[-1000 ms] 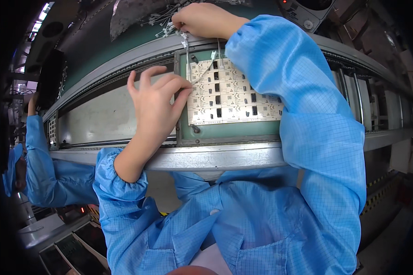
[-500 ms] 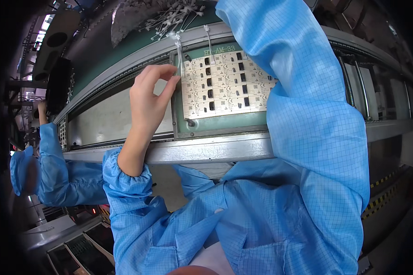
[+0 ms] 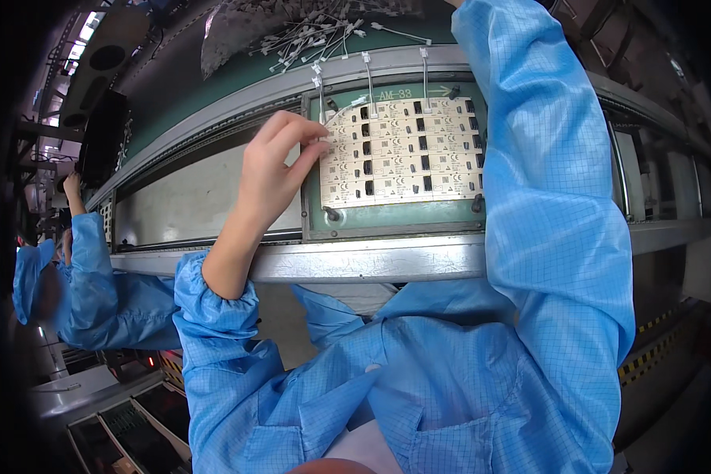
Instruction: Assembling components onto a circuit board on a production line.
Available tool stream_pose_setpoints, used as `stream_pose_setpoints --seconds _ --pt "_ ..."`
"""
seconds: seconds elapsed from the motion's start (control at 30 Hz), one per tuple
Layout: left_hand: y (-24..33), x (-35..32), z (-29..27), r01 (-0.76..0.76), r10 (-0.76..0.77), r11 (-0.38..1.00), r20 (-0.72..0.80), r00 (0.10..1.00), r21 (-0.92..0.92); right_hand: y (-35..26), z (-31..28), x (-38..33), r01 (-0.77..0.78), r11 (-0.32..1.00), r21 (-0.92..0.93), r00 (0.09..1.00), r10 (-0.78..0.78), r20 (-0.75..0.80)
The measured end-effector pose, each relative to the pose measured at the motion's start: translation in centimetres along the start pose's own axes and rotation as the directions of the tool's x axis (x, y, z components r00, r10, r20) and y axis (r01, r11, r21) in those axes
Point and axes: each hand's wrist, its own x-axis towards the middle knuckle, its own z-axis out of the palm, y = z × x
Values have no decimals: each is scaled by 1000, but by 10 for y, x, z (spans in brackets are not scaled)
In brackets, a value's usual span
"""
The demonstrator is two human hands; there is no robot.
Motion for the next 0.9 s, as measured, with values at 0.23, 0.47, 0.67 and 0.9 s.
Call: stream_pose_setpoints --seconds 0.23,0.47,0.67,0.9 --pt "-6 -5 3 -103 107 994 182 977 -27 11 -19 -15 111 897 -427 993 -118 11" --pt "-4 -6 1 31 -32 999 147 989 9 -3 -23 -33 218 836 -504 976 -181 121" --pt "-4 -5 -8 44 -44 999 112 993 1 -25 -9 -113 272 693 -668 958 -133 252" --pt "4 -6 -10 -144 141 941 32 989 305 -39 -23 -170 288 751 -595 957 -215 193"
